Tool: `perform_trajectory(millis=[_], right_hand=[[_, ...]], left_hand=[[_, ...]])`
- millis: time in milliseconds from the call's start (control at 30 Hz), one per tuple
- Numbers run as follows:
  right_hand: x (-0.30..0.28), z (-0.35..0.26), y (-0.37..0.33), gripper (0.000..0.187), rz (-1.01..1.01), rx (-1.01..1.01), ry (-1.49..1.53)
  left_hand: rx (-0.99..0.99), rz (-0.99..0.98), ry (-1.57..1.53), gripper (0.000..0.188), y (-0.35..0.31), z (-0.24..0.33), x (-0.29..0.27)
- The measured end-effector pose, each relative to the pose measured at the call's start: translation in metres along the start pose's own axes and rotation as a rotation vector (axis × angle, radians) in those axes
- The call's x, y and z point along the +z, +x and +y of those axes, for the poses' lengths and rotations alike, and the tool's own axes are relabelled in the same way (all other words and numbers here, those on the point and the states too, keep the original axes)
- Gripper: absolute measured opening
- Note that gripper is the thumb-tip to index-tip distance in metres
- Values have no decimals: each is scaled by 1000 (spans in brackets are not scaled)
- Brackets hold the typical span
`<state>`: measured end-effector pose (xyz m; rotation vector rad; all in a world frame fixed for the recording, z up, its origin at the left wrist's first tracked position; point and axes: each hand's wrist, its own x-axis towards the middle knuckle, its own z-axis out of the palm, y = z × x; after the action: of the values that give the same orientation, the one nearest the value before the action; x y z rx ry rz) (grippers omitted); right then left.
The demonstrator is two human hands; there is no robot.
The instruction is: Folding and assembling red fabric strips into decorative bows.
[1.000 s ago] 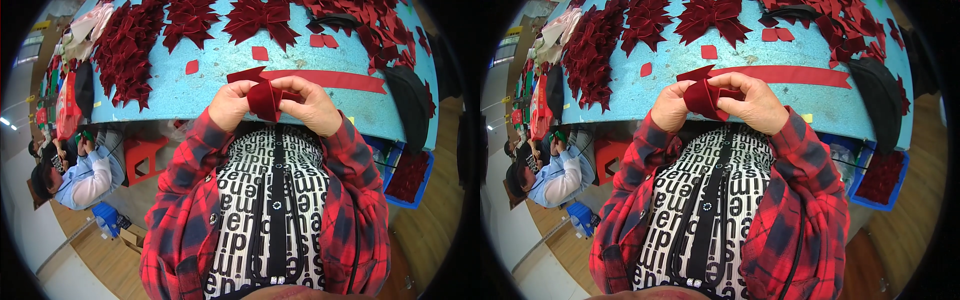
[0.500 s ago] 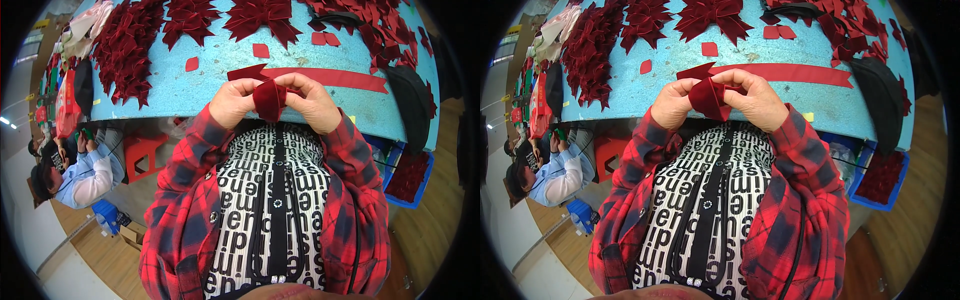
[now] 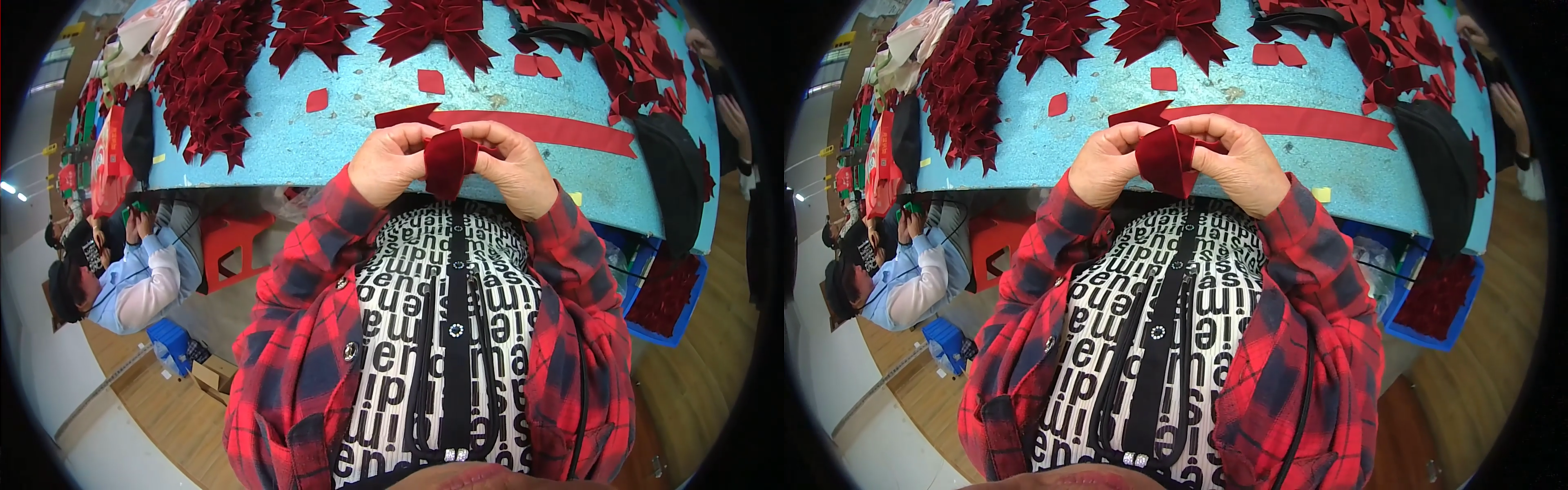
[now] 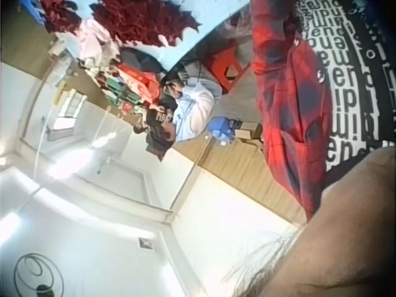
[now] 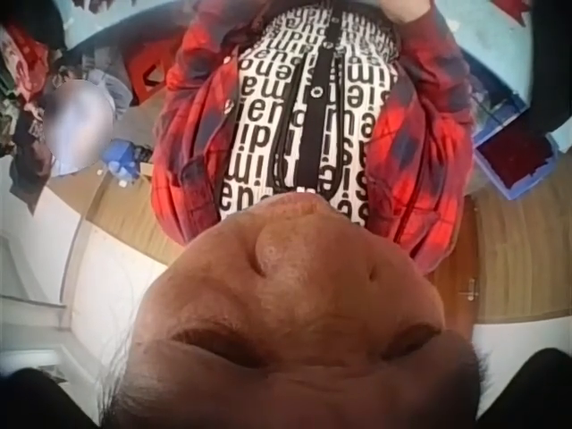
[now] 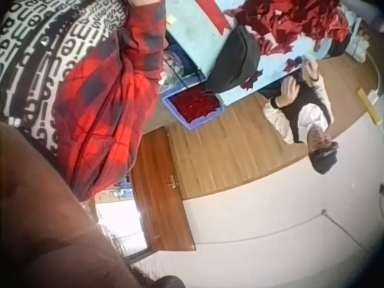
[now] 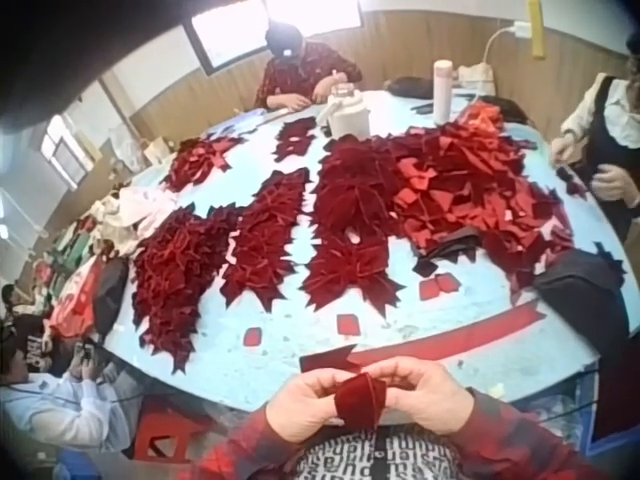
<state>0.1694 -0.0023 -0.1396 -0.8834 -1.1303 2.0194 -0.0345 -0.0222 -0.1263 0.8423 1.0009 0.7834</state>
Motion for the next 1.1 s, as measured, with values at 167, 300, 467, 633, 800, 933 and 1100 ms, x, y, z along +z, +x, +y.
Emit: perform_trajectory(millis=[167,300,467,633,800,933,1100], right_hand=[[1,5,0,29,56,-14,-18],[1,4,-1,30,73,-30,6],[-2,4,-2,31,89,-77,23],[-7,14,0,31,150,-116,71],[-4,3,0,30,159,-29,112],[-4,4,0,31,170,-61,98],[-5,6,-1,31,215,-110,70]], left_hand=[[310,169,300,25,-2,1,1],[520,223,526,28,-7,7,-2],[555,316,446,32,-14,-2,15],[652,376,599,38,-14,-15,22],[703,240,503,39,-17,-21,29],[714,338,609,37,-11,-24,33],[622,287,604,36,-11,-14,40]])
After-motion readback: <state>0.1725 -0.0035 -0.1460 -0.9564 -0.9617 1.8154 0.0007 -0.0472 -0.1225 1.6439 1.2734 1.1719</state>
